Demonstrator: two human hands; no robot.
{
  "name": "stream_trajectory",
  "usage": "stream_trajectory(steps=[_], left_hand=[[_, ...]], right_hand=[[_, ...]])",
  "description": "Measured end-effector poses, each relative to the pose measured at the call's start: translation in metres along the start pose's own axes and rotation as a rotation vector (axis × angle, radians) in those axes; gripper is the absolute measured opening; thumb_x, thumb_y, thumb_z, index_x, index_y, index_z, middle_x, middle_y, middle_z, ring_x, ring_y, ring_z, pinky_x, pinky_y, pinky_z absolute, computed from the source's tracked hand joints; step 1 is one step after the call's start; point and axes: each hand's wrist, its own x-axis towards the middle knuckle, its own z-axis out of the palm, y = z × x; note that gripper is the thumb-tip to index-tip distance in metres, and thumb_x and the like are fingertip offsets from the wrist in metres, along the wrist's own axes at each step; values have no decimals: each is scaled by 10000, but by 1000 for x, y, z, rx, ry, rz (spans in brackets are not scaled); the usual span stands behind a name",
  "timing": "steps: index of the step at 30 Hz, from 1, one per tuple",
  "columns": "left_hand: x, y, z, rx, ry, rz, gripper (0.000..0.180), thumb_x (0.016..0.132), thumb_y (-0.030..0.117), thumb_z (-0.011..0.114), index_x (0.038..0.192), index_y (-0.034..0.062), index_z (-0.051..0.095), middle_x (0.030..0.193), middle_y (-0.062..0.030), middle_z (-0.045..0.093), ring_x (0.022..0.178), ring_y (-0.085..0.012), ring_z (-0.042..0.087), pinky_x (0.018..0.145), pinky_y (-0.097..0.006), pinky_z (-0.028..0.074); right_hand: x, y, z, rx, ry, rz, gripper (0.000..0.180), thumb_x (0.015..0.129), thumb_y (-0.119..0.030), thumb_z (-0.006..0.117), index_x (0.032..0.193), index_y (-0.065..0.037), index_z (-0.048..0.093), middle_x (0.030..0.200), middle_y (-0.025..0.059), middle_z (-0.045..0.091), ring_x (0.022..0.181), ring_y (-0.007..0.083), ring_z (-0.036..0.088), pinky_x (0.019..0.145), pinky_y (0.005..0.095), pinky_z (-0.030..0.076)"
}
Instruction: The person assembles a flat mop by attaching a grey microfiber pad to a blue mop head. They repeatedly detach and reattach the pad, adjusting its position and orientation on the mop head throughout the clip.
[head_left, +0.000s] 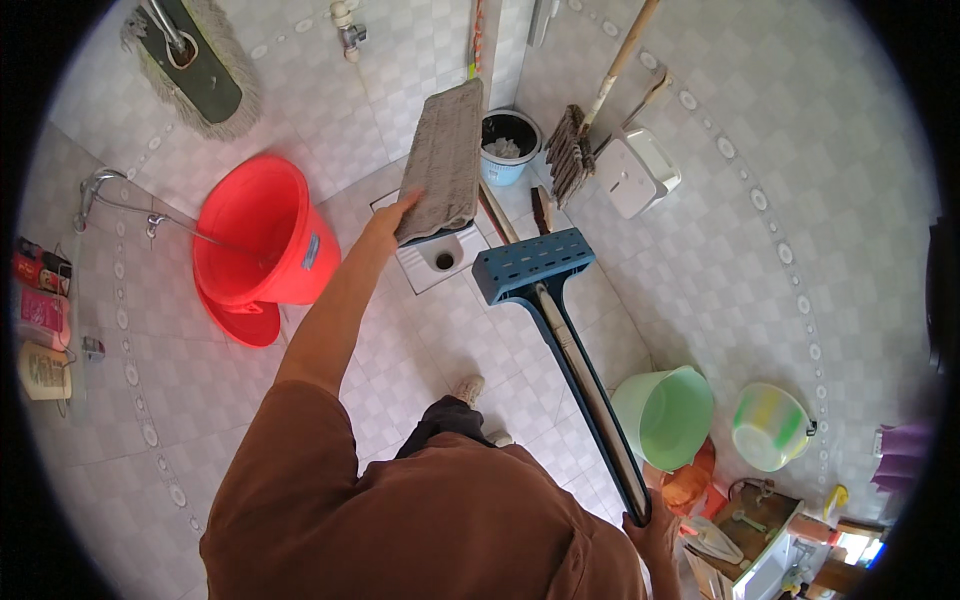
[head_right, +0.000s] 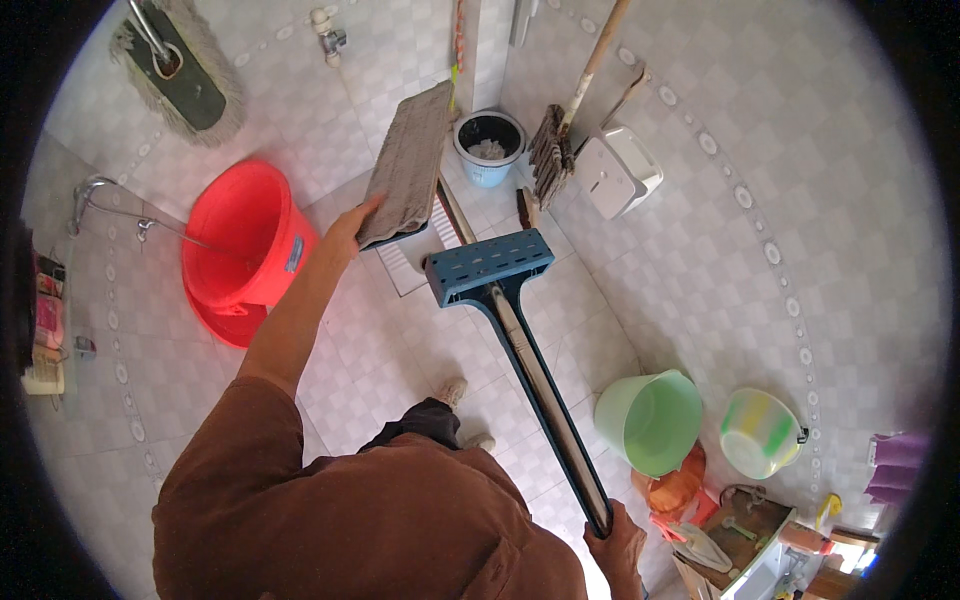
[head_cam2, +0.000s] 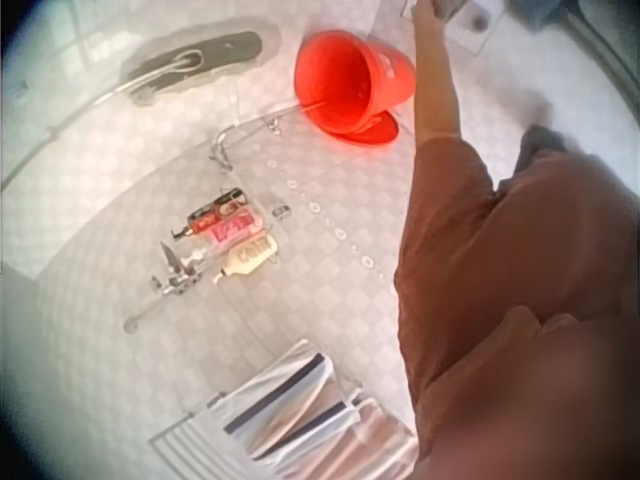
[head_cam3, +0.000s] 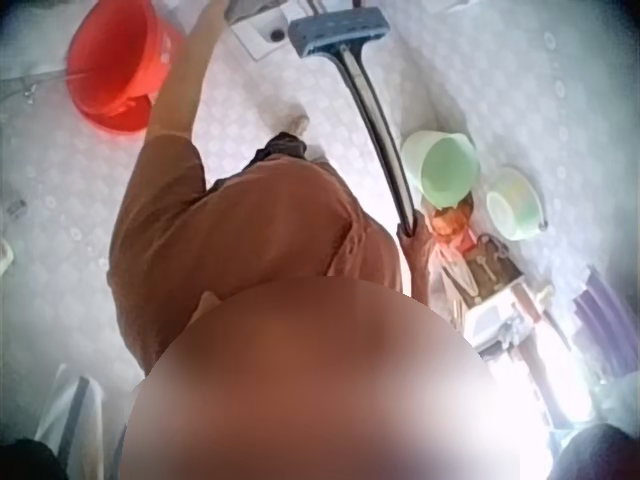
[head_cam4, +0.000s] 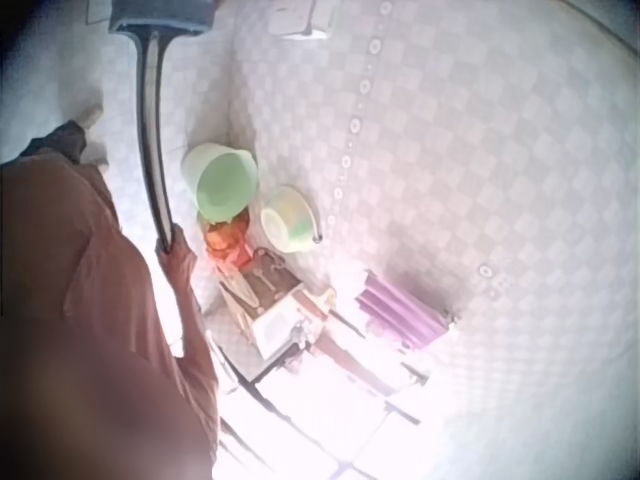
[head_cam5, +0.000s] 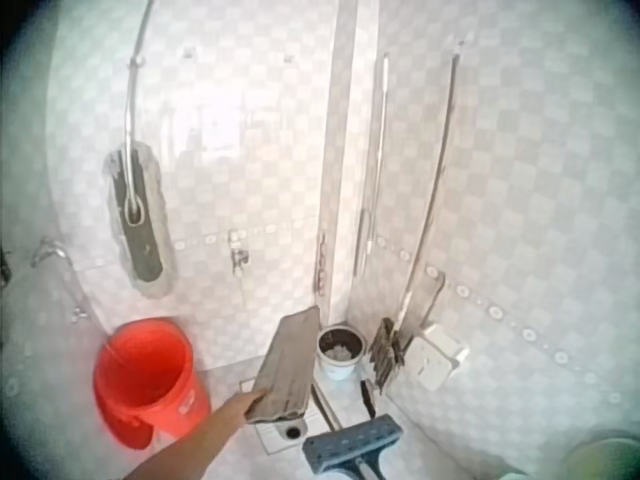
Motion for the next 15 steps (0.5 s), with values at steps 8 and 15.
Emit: stream_trajectory(steps=[8,15], left_hand=[[-4,38,-47,542,143,240,609,780,488,685,1128,-7,611,1004,-125,659,890,-240,635,830,-326,488],[38,59,-9,1157,354,699,1013,626,770,589,1300,24,470,1199,-226,564,1089,-380,559,932,-419,442]], right_hand=[[-14,9,-3,79,25,-20,470,601,-128,754,1025,-71,559,718,142,623,633,327,627,577,395,499],[-31,21,-1,146,97,-74,538,576,-178,829,1013,-11,561,649,83,522,528,200,479,502,338,403]])
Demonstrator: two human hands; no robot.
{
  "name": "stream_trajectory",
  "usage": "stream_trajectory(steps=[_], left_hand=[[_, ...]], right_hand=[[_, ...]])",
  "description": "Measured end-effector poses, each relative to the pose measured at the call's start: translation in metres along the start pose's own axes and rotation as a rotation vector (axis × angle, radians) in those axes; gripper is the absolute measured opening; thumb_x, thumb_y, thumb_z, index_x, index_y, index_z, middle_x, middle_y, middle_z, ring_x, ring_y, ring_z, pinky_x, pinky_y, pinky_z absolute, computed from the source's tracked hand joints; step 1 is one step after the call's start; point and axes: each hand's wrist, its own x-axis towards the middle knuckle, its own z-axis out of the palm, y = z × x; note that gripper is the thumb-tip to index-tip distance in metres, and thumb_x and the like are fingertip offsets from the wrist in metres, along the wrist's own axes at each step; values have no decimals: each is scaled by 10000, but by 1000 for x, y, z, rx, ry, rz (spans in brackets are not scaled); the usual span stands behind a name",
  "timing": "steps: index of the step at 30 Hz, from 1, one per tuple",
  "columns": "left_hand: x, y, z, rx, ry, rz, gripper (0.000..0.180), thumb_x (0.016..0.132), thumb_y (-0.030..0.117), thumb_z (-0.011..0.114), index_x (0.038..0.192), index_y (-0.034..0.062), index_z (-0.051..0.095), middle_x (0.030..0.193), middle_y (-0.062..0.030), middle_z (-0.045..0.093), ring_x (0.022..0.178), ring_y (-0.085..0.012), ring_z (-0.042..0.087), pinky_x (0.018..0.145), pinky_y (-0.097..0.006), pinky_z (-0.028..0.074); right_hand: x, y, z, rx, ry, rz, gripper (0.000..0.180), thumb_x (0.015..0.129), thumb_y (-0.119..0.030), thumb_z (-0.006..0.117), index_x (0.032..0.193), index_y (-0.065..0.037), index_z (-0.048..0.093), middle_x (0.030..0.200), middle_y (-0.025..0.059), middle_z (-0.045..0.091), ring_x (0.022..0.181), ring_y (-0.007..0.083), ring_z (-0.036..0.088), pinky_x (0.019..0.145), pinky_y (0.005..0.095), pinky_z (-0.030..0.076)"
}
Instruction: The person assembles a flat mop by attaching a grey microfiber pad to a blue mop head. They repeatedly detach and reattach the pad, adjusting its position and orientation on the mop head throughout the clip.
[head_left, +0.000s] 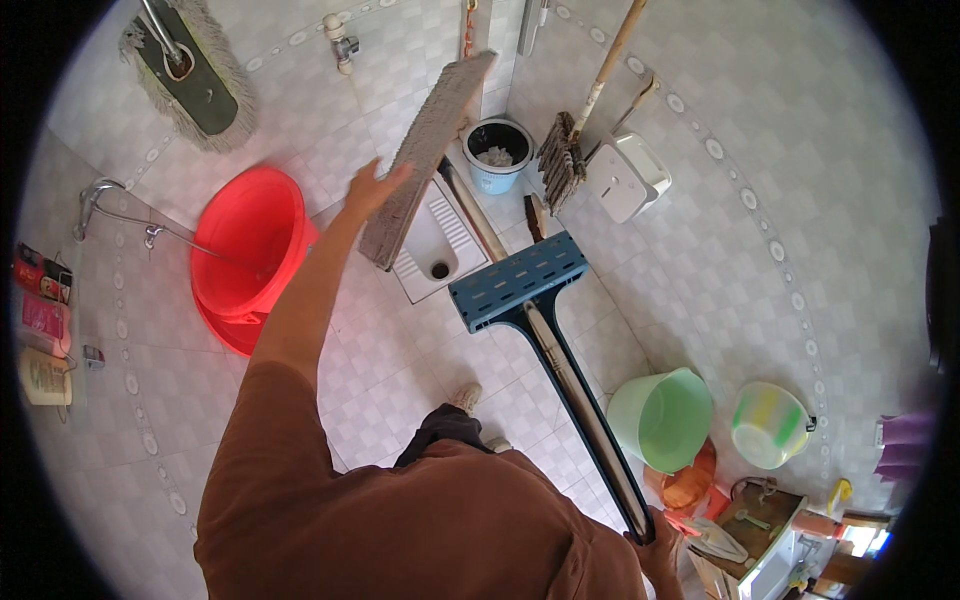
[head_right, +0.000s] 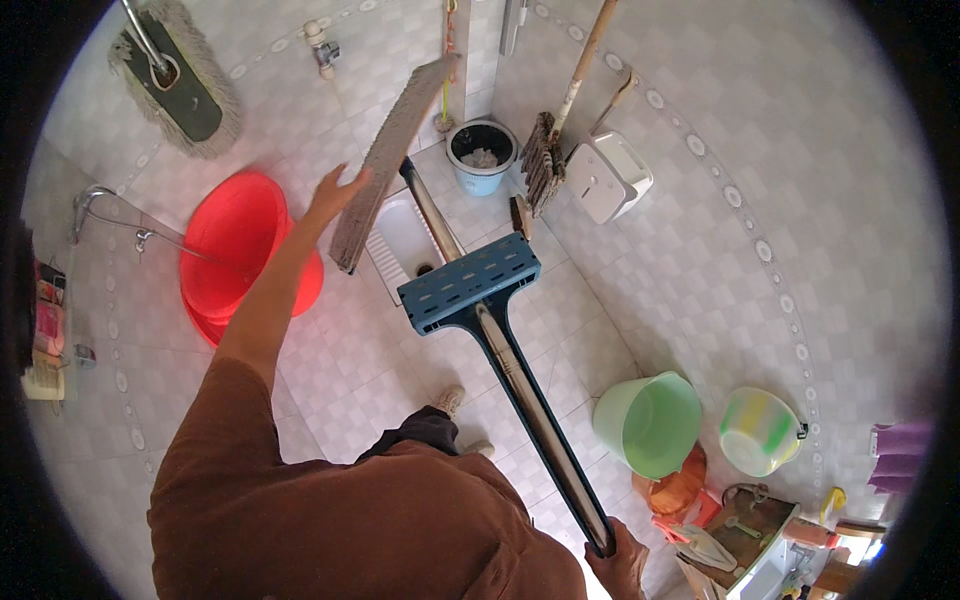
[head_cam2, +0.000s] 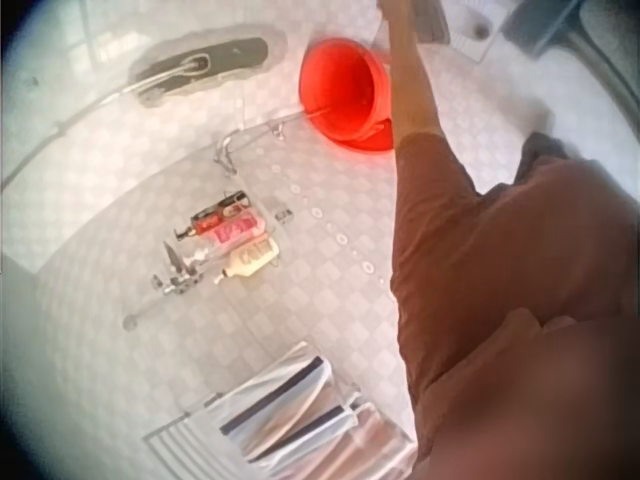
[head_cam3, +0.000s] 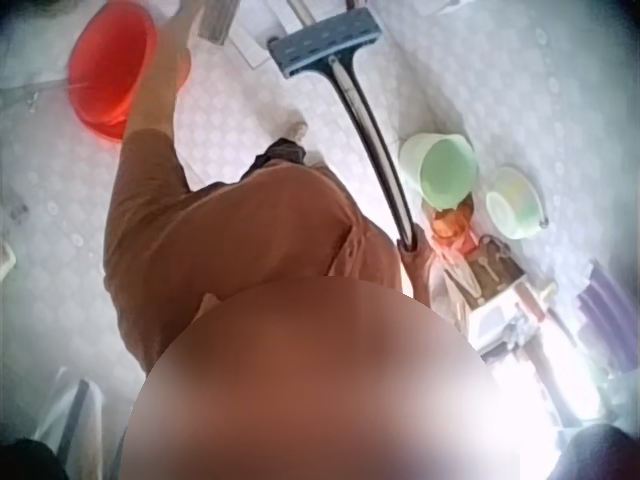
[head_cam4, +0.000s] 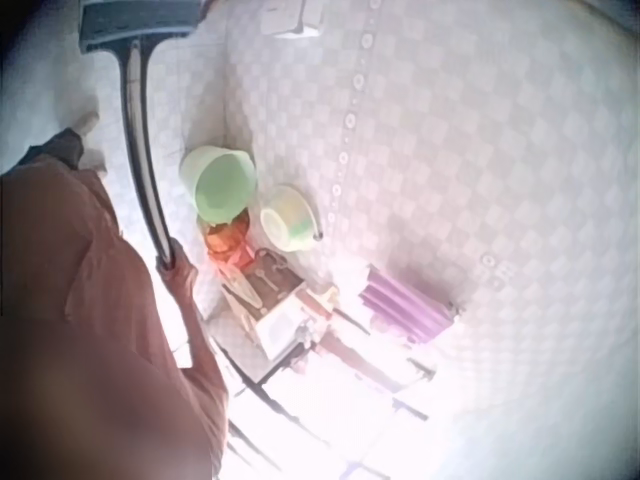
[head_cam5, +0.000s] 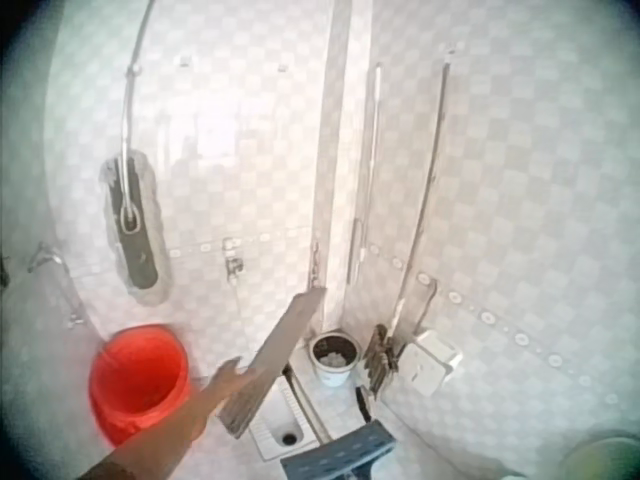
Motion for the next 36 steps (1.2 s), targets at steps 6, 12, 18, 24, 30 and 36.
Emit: stream_trajectory(steps=[6,12,18,24,30,36], left_hand=[[47,69,-14,71,-67,-43,551,716,439,711,1115,78,593,1054,-144,649,964,-293,631,778,-384,510],[58,55,6,-777,-229,-187,495,833,390,646,1206,84,532,986,-116,652,800,-234,649,663,-401,532],[29,115,-2,-819,-418,-539,854,643,584,764,1220,-1,533,1179,-224,549,1062,-398,527,845,-604,403],[63,60,60,-945,-367,-678,667,688,372,810,1155,-46,583,1172,-216,581,1034,-342,574,835,-474,466],[63,44,75,-926,-53,-410,317,769,170,752,986,-17,618,903,-85,646,789,-193,592,687,-318,474],[27,102,44,-1071,75,50,218,811,71,679,997,20,578,831,-27,601,741,-110,531,699,-252,439]], right_hand=[[-5,-12,-4,22,-25,61,496,580,-236,842,943,-19,583,600,37,486,511,144,425,475,297,367],[-26,-20,7,32,41,206,433,671,-228,782,1019,-37,609,624,129,576,546,174,578,513,318,442],[-23,-44,-13,47,22,86,349,781,-140,669,1114,-66,595,666,122,576,522,229,541,508,355,458],[-38,-53,-32,-29,-56,121,299,804,-95,621,1098,-48,602,810,192,632,670,342,617,589,391,493],[-40,-44,-37,68,-171,171,310,784,-76,626,1091,-55,592,747,176,612,591,300,596,534,375,472],[-34,-7,-31,260,-360,268,321,722,-87,680,1019,-33,570,582,56,503,510,128,434,461,314,391]])
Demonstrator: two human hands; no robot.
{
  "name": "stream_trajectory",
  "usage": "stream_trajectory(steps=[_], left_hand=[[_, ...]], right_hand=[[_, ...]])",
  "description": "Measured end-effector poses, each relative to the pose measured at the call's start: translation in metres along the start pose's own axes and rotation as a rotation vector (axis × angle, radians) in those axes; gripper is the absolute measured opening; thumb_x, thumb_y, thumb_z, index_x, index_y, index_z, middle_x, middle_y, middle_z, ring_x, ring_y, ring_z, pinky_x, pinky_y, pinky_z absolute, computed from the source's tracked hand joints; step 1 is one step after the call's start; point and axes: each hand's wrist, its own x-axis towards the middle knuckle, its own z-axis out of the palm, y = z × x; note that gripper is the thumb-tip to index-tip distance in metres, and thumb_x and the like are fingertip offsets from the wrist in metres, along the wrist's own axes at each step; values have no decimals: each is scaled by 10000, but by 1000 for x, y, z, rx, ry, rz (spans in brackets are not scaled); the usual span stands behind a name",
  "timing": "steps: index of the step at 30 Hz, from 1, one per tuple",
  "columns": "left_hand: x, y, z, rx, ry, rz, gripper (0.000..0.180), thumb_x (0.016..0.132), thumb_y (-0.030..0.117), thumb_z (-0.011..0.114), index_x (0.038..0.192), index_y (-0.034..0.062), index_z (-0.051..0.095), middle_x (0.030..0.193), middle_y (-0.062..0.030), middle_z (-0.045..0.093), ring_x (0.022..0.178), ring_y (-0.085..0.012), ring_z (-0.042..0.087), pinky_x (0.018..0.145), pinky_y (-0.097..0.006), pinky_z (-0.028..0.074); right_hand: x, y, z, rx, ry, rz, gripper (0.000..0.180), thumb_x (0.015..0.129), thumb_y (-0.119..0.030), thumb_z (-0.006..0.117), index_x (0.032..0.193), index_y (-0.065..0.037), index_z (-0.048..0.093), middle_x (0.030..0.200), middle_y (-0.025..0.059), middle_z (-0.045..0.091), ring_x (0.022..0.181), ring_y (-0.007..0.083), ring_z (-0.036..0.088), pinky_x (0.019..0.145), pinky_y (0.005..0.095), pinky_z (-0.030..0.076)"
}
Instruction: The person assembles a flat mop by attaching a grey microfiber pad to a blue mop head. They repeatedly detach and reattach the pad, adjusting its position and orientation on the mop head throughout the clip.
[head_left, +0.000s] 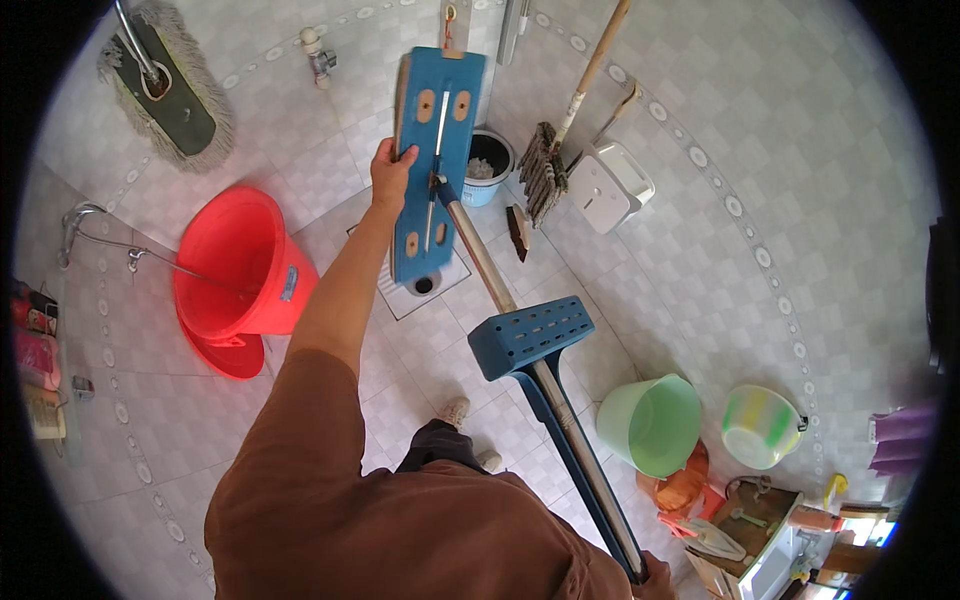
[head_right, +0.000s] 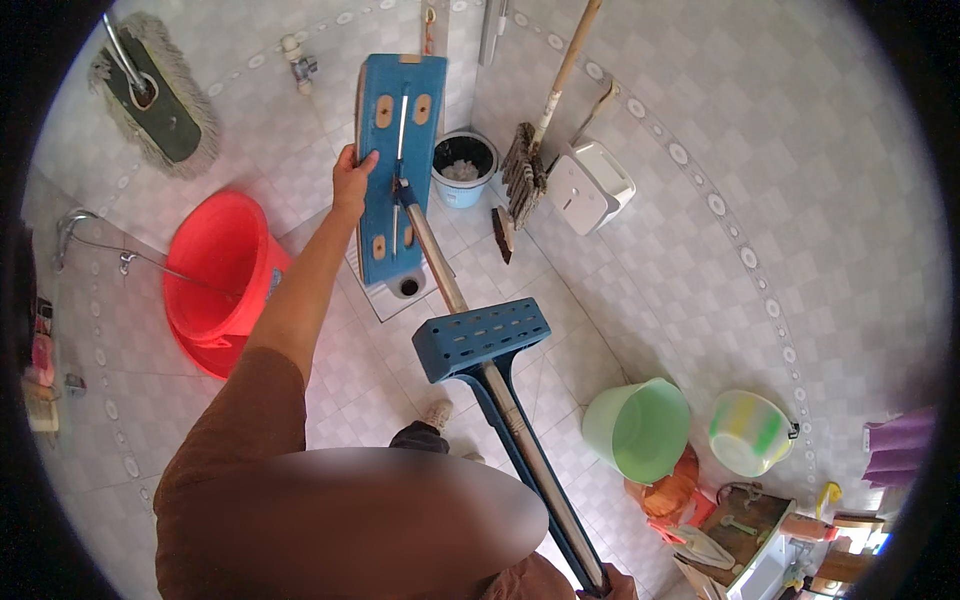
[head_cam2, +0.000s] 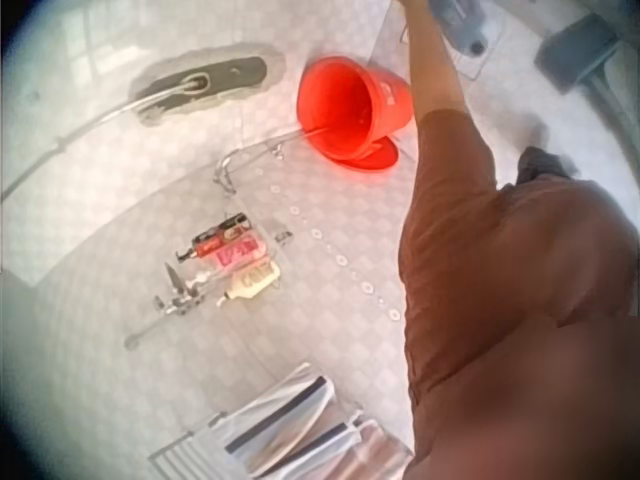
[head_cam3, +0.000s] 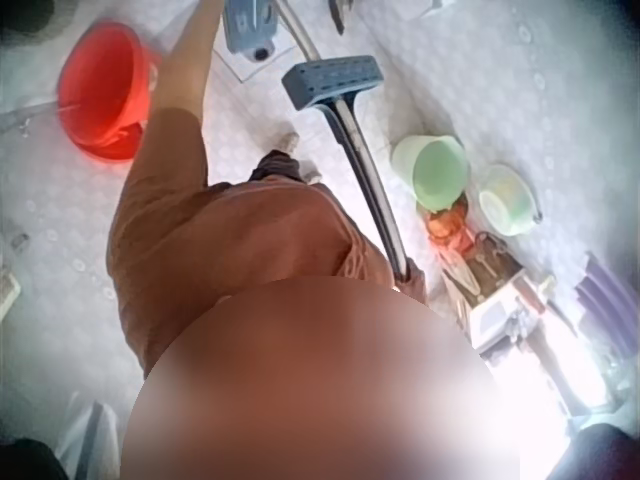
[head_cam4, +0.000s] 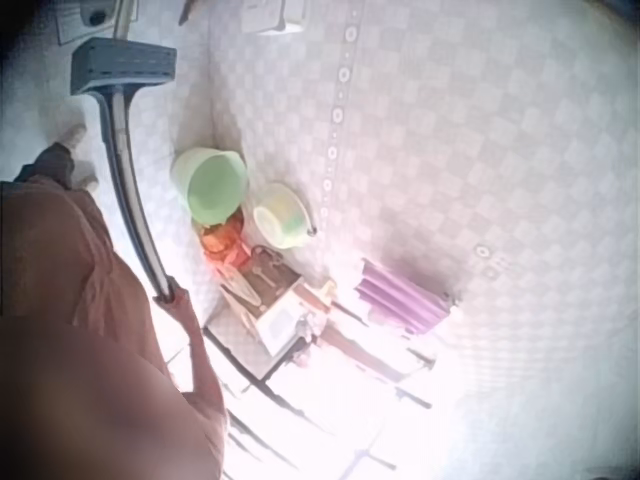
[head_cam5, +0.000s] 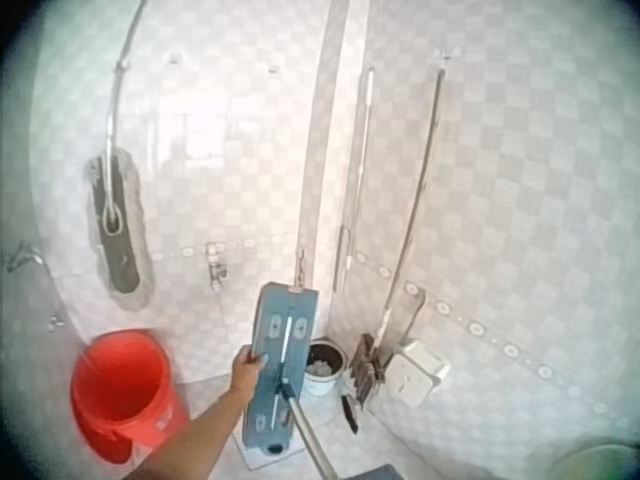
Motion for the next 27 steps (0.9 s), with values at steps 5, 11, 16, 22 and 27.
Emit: stream_trajectory(steps=[5,11,16,22,27], left_hand=[[-23,-5,-11,262,-266,235,345,762,-21,637,1083,70,552,952,-39,605,897,-142,559,795,-244,434],[-58,18,-11,930,-513,642,560,607,-140,548,1092,128,631,1122,-85,572,1069,-295,507,892,-376,441],[-86,-5,-42,795,-492,638,582,574,-197,490,1052,97,647,1110,-134,586,1102,-323,513,948,-376,415],[-83,-52,-50,723,-206,273,561,604,-175,511,1087,78,646,1193,-112,584,1138,-289,520,933,-358,419],[-61,-79,-72,643,-90,-105,411,685,50,682,1093,43,644,1408,-125,400,1189,-272,495,935,-322,414]], right_hand=[[14,-21,2,26,32,-71,310,752,-93,661,1042,-20,583,595,73,509,520,130,418,467,315,387],[11,-19,20,-73,151,-155,320,797,-103,622,1104,-21,582,668,157,572,520,222,467,509,345,427],[6,-5,30,-72,135,-101,374,782,-109,642,1143,-36,579,781,212,620,632,283,598,593,357,477],[9,-2,38,-88,161,-115,375,760,-138,672,1112,-43,588,745,197,615,609,275,601,573,354,471],[11,7,39,-111,179,-125,378,742,-163,698,1087,-48,596,715,185,610,589,267,604,556,352,467]])
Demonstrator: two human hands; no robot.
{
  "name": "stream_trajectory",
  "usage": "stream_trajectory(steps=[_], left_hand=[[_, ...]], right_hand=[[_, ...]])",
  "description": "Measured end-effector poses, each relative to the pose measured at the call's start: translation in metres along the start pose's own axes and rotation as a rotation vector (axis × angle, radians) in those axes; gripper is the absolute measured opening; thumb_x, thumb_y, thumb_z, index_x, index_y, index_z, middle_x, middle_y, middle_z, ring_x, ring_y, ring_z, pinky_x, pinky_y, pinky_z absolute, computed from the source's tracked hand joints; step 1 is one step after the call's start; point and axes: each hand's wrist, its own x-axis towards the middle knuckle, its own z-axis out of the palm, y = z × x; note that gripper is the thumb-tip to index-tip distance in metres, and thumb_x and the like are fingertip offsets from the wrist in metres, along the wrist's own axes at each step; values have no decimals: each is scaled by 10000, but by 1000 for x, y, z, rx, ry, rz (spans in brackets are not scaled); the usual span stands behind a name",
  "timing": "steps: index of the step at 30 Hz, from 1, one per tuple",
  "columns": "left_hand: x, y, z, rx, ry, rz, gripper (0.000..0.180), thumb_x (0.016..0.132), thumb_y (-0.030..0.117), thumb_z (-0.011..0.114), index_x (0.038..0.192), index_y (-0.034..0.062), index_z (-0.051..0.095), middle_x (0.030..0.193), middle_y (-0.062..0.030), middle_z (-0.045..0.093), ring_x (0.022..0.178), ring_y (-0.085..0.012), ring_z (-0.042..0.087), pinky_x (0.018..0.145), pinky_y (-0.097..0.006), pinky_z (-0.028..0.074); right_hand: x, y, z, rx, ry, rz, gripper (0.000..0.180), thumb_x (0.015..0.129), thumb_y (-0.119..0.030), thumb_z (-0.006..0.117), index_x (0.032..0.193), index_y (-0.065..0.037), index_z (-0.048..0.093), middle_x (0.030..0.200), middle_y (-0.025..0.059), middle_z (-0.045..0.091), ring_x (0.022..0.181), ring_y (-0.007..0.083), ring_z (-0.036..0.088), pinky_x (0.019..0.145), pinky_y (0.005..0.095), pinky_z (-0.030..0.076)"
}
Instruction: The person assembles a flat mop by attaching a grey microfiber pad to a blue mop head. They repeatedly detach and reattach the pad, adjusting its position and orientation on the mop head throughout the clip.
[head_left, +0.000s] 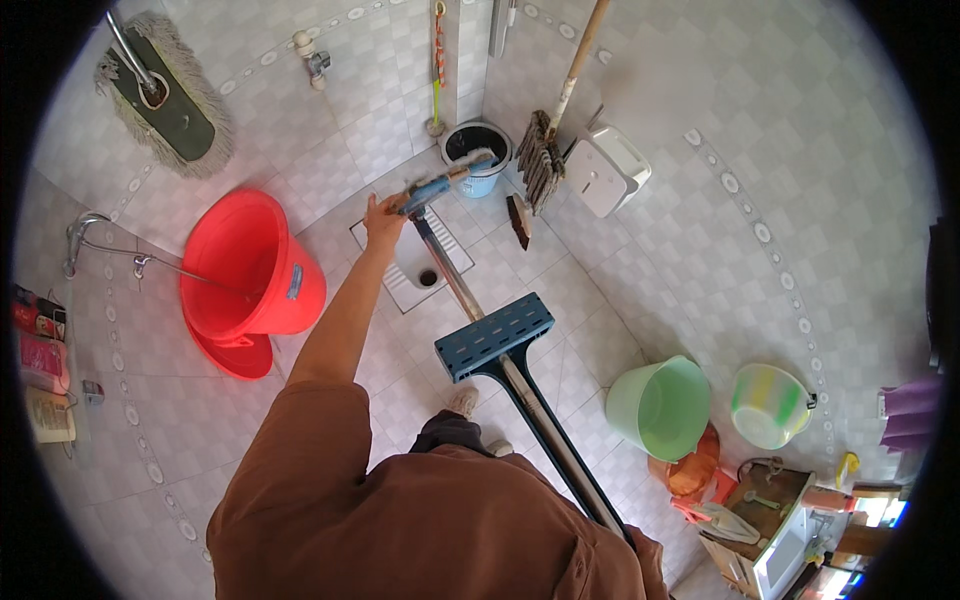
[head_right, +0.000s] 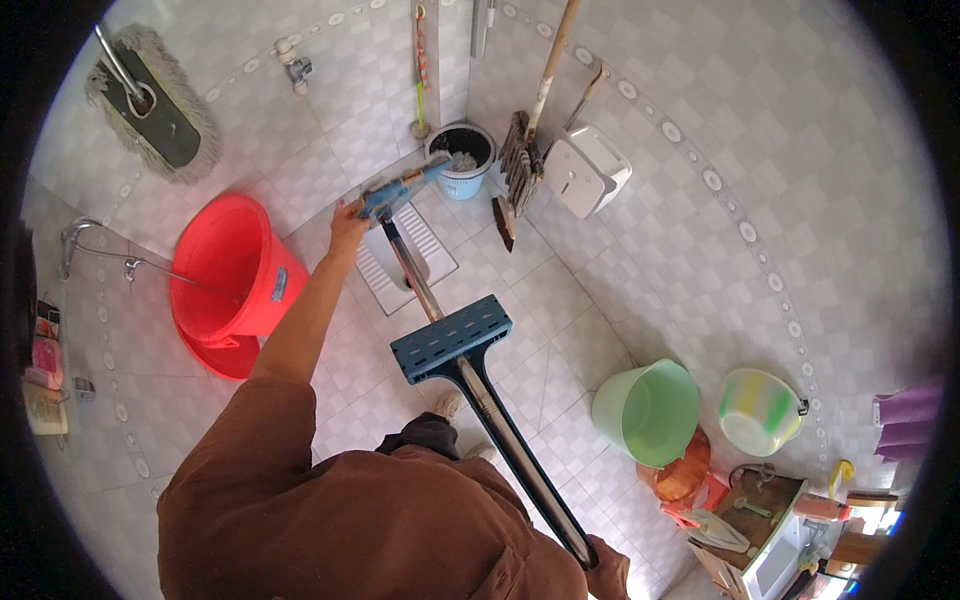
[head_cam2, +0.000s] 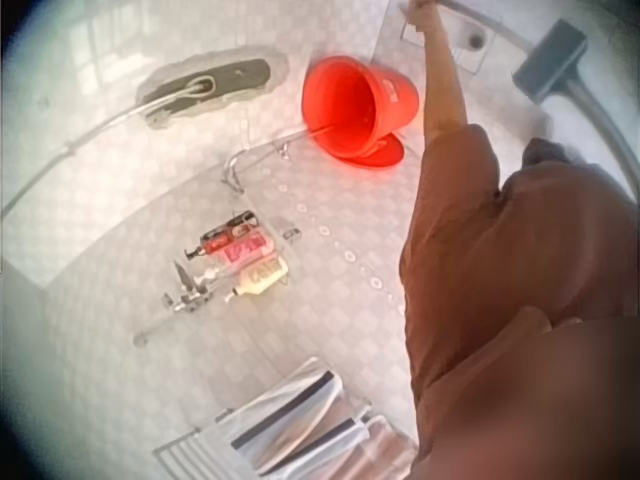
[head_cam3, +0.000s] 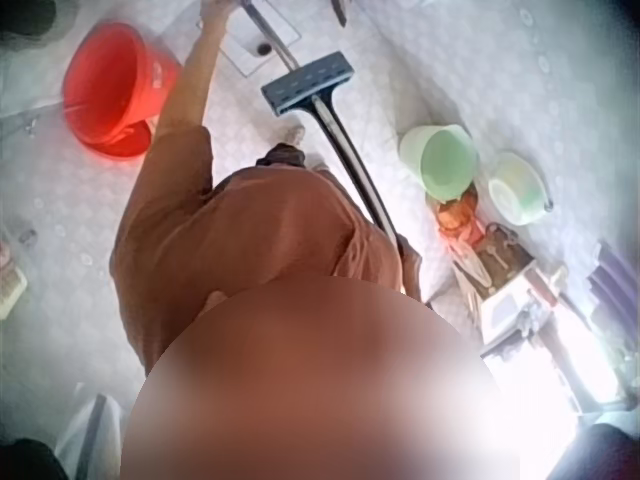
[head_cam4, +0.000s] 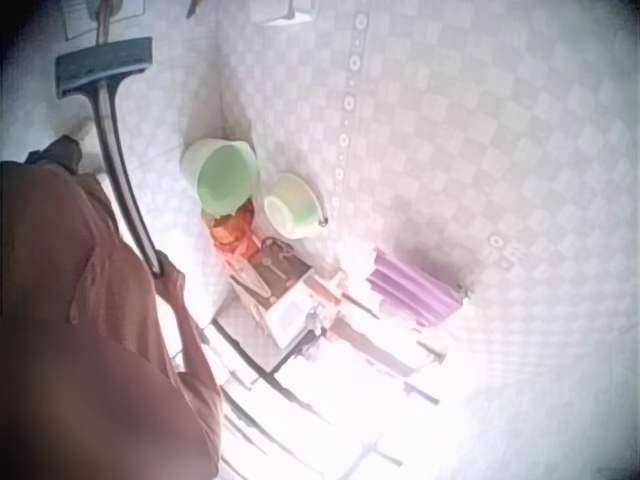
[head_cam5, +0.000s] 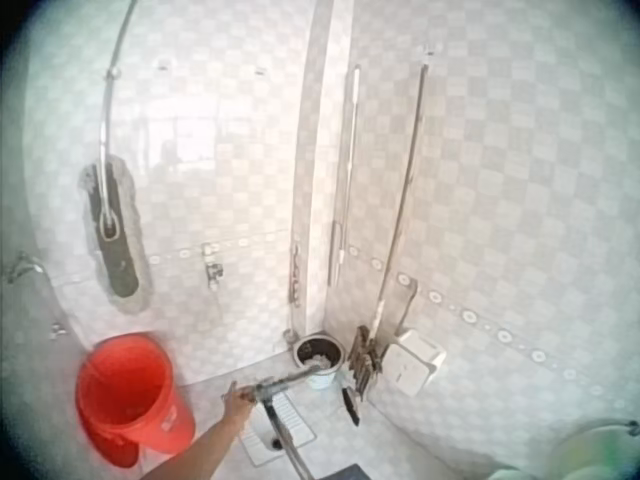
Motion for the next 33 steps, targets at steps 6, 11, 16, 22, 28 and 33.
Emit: stream_trajectory(steps=[6,11,16,22,28,33], left_hand=[[-17,14,-14,149,-126,87,400,685,213,784,1029,62,645,1088,-135,634,963,-262,630,780,-334,497],[-39,17,-18,-72,-200,421,346,712,-11,687,1043,67,624,968,-113,656,888,-233,647,750,-302,497],[-25,37,-22,111,-271,711,417,644,-116,622,1028,50,618,1017,-81,650,979,-271,609,843,-323,471],[-30,63,-26,241,-373,682,470,648,-163,521,1059,41,623,1105,-125,628,1055,-314,567,886,-355,467],[-36,62,-26,247,-332,723,452,669,-159,509,1062,34,619,1111,-119,628,1078,-314,561,901,-362,460],[-42,65,-25,275,-254,735,428,681,-146,515,1057,30,617,1121,-114,625,1061,-320,571,899,-362,466]], right_hand=[[0,6,5,-41,37,-19,383,720,-193,728,1056,-55,605,679,169,605,566,259,607,536,350,461],[4,5,6,-143,62,-24,447,642,-198,780,1024,-50,601,679,144,622,577,264,627,539,349,481],[11,2,-7,-198,73,-78,503,574,-151,796,1019,-52,584,721,131,649,648,295,651,590,366,518],[10,-1,-11,-192,34,-23,502,582,-175,791,1021,-54,581,705,126,645,640,291,648,582,362,516],[13,2,-11,-188,10,-19,509,588,-211,789,1027,-60,579,697,121,642,631,295,645,579,371,512],[17,13,-5,-109,-82,76,528,600,-248,792,1043,-66,571,717,123,649,659,310,650,590,385,511]])
